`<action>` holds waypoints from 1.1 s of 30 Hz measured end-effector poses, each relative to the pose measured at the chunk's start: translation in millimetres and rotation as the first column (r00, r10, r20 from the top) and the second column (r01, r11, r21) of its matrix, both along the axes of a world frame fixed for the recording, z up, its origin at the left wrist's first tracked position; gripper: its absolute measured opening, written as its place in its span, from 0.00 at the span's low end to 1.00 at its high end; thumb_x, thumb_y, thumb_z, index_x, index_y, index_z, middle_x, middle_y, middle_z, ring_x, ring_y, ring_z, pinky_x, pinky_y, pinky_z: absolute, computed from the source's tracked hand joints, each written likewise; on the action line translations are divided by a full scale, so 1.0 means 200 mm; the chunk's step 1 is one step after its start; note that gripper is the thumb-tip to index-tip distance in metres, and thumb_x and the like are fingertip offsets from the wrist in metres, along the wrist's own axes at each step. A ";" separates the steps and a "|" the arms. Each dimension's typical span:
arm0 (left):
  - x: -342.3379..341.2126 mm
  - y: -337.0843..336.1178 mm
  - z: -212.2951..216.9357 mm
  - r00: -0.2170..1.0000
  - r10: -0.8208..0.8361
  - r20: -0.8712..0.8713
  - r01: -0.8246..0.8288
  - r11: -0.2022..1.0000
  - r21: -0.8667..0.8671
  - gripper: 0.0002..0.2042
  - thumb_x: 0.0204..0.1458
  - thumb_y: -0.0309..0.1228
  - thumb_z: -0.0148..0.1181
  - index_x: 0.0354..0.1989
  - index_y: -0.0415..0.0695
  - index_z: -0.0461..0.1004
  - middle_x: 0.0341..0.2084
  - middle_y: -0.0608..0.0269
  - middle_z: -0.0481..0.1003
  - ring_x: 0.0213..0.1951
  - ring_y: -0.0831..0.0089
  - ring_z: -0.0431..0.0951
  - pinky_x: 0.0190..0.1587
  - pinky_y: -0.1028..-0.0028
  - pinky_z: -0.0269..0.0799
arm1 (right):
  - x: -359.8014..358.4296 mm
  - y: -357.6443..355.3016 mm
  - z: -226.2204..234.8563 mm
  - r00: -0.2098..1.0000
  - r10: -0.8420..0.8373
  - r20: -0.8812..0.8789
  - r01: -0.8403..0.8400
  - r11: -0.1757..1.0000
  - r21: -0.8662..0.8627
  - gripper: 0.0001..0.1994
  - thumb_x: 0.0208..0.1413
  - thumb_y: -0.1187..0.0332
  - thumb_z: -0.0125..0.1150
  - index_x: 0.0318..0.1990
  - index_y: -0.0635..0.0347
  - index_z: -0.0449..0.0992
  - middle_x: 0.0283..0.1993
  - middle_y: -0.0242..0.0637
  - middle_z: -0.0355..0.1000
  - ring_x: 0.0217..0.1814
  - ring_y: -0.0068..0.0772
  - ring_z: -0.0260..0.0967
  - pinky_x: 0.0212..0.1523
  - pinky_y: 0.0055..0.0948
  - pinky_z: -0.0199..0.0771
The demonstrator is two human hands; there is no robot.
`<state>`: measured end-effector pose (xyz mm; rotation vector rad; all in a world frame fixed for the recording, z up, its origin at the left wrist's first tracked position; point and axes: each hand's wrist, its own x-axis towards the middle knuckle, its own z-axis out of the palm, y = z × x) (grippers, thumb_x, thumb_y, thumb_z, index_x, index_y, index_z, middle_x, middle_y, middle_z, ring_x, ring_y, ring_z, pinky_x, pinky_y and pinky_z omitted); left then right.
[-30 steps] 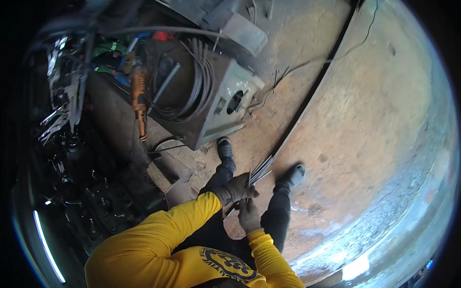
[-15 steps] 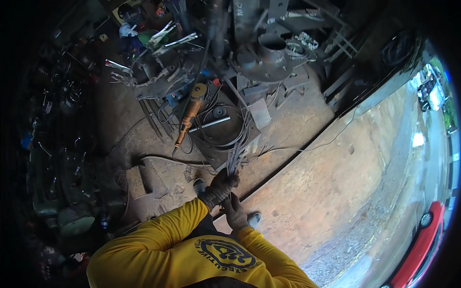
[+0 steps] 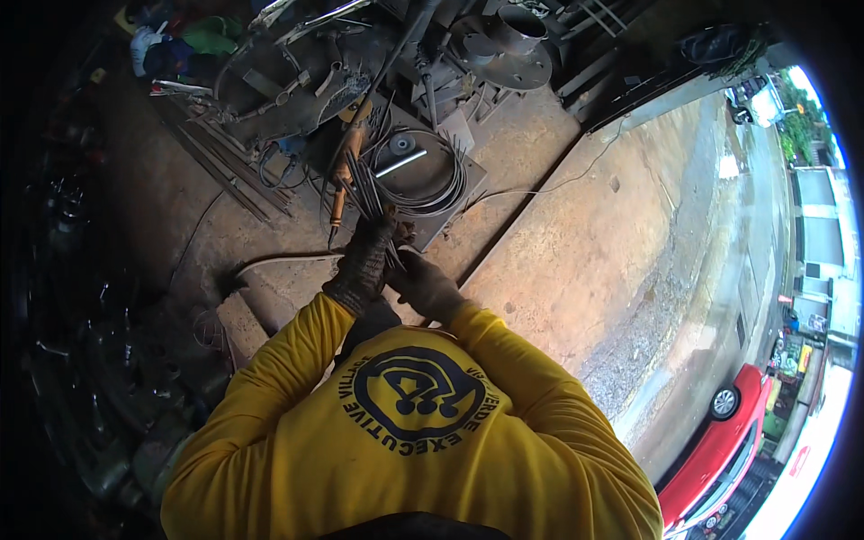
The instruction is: The person performs welding and assembly tasks on a circular metal frame using a welding tool and locking pliers. The person positions a metal rod against the frame, secures it with pliers, and applies welds to join the components.
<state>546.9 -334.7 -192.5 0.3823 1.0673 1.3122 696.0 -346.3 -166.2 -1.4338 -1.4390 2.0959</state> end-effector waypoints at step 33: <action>0.06 0.47 0.02 0.899 -0.159 -0.408 0.205 0.976 0.072 0.12 0.64 0.37 0.62 0.31 0.44 0.74 0.23 0.74 0.71 0.27 0.84 0.70 0.32 0.77 0.69 | 0.29 0.50 -0.27 0.799 -0.473 -0.371 0.194 0.787 -0.585 0.42 0.64 0.30 0.44 0.70 0.59 0.63 0.60 0.43 0.71 0.56 0.40 0.72 0.61 0.43 0.73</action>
